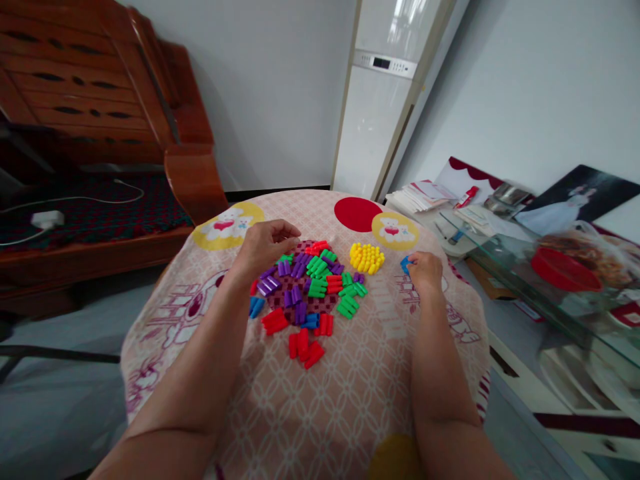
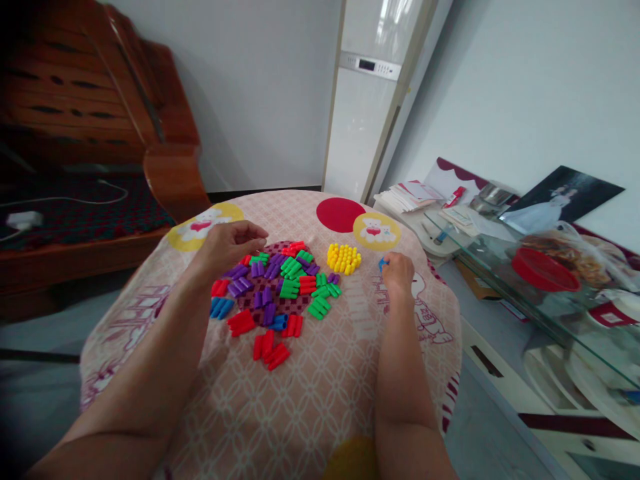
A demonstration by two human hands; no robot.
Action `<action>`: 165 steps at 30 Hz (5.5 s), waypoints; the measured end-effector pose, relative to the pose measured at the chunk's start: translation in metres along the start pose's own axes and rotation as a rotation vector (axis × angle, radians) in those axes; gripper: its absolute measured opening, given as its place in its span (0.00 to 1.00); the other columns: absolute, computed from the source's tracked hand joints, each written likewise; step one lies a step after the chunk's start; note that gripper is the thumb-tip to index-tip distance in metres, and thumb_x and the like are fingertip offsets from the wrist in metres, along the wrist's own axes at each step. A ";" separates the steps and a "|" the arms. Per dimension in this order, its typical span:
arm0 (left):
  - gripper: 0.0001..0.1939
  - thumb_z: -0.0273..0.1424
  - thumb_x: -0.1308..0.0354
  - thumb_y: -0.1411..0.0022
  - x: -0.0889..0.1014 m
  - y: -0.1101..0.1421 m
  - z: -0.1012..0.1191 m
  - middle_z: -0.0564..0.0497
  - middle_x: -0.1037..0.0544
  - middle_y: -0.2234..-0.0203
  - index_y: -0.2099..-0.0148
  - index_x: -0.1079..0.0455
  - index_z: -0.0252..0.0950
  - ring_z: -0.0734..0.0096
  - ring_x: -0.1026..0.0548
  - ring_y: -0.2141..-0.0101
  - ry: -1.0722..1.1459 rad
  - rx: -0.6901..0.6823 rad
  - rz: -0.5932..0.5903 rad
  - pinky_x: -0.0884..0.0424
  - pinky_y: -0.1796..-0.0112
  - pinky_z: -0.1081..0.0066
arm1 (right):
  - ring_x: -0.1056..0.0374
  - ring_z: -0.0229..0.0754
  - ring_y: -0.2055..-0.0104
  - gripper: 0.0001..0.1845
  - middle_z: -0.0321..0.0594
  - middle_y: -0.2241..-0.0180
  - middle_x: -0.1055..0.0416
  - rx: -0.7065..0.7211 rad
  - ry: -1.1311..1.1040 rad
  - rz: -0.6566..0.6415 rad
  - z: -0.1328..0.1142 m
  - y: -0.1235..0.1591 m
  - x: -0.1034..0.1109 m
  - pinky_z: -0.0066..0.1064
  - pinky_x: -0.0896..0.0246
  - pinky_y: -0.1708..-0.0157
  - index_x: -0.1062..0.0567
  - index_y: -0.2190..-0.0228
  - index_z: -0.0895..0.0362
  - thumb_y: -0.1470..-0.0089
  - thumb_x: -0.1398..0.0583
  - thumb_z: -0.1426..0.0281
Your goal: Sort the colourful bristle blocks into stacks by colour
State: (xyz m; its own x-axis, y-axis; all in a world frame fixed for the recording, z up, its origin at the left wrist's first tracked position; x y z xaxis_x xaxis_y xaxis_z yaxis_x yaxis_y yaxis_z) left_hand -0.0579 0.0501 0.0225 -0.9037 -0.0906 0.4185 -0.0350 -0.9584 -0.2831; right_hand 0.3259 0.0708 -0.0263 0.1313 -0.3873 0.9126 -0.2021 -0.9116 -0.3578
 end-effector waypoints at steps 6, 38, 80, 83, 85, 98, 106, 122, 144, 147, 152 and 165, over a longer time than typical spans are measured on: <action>0.10 0.32 0.39 0.52 0.022 0.002 -0.013 0.51 0.21 0.76 0.66 0.21 0.36 0.69 0.25 0.74 -0.373 0.011 -0.289 0.31 0.68 0.73 | 0.25 0.50 0.62 0.12 0.48 0.66 0.20 -0.016 0.039 -0.024 -0.002 -0.001 -0.001 0.35 0.36 0.62 0.18 0.66 0.58 0.52 0.40 0.76; 0.20 0.43 0.42 0.49 0.033 0.000 -0.012 0.50 0.19 0.72 0.59 0.20 0.39 0.64 0.23 0.69 -0.555 0.039 -0.296 0.30 0.66 0.71 | 0.29 0.39 0.66 0.14 0.36 0.70 0.23 0.846 -0.464 -0.738 -0.181 0.103 0.024 0.27 0.42 0.67 0.20 0.64 0.55 0.54 0.38 0.77; 0.20 0.43 0.43 0.47 0.041 0.006 -0.007 0.50 0.18 0.71 0.58 0.21 0.37 0.66 0.22 0.69 -0.506 0.047 -0.211 0.30 0.66 0.72 | 0.31 0.48 0.66 0.17 0.52 0.68 0.23 -0.230 -0.177 0.336 -0.005 0.008 0.026 0.37 0.40 0.62 0.19 0.65 0.63 0.46 0.46 0.68; 0.19 0.41 0.43 0.45 0.043 0.007 -0.007 0.49 0.18 0.70 0.57 0.21 0.36 0.66 0.22 0.68 -0.487 0.047 -0.174 0.30 0.66 0.72 | 0.31 0.45 0.67 0.15 0.46 0.69 0.23 0.053 -0.413 0.231 -0.060 0.019 0.035 0.34 0.37 0.62 0.20 0.66 0.60 0.44 0.46 0.67; 0.18 0.40 0.43 0.45 0.044 0.008 -0.007 0.49 0.18 0.70 0.57 0.22 0.35 0.67 0.22 0.68 -0.469 0.043 -0.138 0.30 0.65 0.72 | 0.29 0.45 0.64 0.14 0.44 0.65 0.23 0.308 -0.551 0.091 -0.105 0.038 0.037 0.33 0.36 0.60 0.21 0.63 0.58 0.41 0.45 0.66; 0.16 0.37 0.43 0.44 0.047 0.007 -0.008 0.47 0.18 0.72 0.58 0.23 0.33 0.66 0.20 0.69 -0.302 0.031 0.017 0.28 0.66 0.71 | 0.33 0.50 0.54 0.14 0.54 0.58 0.27 1.147 -0.173 -0.419 -0.276 0.157 -0.022 0.40 0.38 0.55 0.26 0.55 0.66 0.37 0.49 0.78; 0.18 0.40 0.43 0.45 0.045 0.004 -0.014 0.47 0.19 0.73 0.58 0.23 0.33 0.64 0.20 0.70 -0.302 0.024 0.003 0.27 0.69 0.71 | 0.31 0.45 0.55 0.11 0.46 0.60 0.26 0.932 -0.414 -0.362 -0.244 0.126 -0.010 0.33 0.38 0.54 0.23 0.60 0.59 0.39 0.45 0.73; 0.21 0.44 0.43 0.45 0.036 0.002 -0.007 0.47 0.18 0.73 0.57 0.22 0.35 0.63 0.20 0.70 -0.395 -0.001 -0.060 0.28 0.68 0.70 | 0.29 0.48 0.58 0.18 0.52 0.62 0.22 -0.030 -0.218 0.210 0.040 0.038 0.015 0.39 0.36 0.52 0.19 0.63 0.62 0.51 0.45 0.72; 0.16 0.38 0.44 0.45 0.025 0.002 -0.005 0.49 0.20 0.76 0.60 0.22 0.33 0.67 0.23 0.72 -0.366 -0.059 -0.056 0.32 0.70 0.72 | 0.30 0.42 0.68 0.14 0.45 0.70 0.23 0.301 -0.391 0.090 -0.072 0.074 -0.021 0.30 0.38 0.64 0.21 0.69 0.57 0.42 0.46 0.69; 0.15 0.36 0.43 0.46 0.014 0.001 -0.003 0.49 0.20 0.75 0.61 0.22 0.33 0.69 0.24 0.73 -0.377 -0.100 -0.089 0.32 0.70 0.73 | 0.28 0.45 0.65 0.14 0.47 0.66 0.22 0.324 -0.414 -0.079 -0.084 0.082 -0.028 0.32 0.37 0.62 0.20 0.62 0.57 0.41 0.46 0.69; 0.14 0.32 0.45 0.45 -0.016 0.001 0.001 0.50 0.19 0.73 0.60 0.21 0.33 0.70 0.24 0.72 -0.382 -0.183 -0.189 0.33 0.69 0.73 | 0.26 0.45 0.60 0.26 0.43 0.55 0.22 0.390 -0.696 -0.353 -0.079 0.083 -0.035 0.35 0.32 0.58 0.24 0.48 0.54 0.51 0.40 0.75; 0.11 0.26 0.41 0.47 -0.057 0.007 -0.004 0.51 0.18 0.67 0.62 0.22 0.38 0.66 0.23 0.65 -0.721 -0.234 -0.521 0.32 0.65 0.73 | 0.33 0.38 0.76 0.26 0.39 0.69 0.22 -0.006 -1.117 -0.400 -0.061 0.071 -0.042 0.28 0.37 0.79 0.21 0.58 0.59 0.61 0.33 0.61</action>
State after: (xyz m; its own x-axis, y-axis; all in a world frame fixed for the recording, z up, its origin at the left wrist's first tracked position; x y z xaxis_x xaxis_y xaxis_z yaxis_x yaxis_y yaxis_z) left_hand -0.0084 0.0493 -0.0069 -0.2669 0.1154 0.9568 -0.5201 -0.8530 -0.0422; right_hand 0.2467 0.0305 -0.0777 0.9599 0.0167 0.2798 0.0414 -0.9957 -0.0828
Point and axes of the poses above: each hand's wrist, its own y-axis away from the middle knuckle, its own x-axis out of the back of the hand, z = x × y, the point moved 1 cm from there along -y, towards the middle knuckle
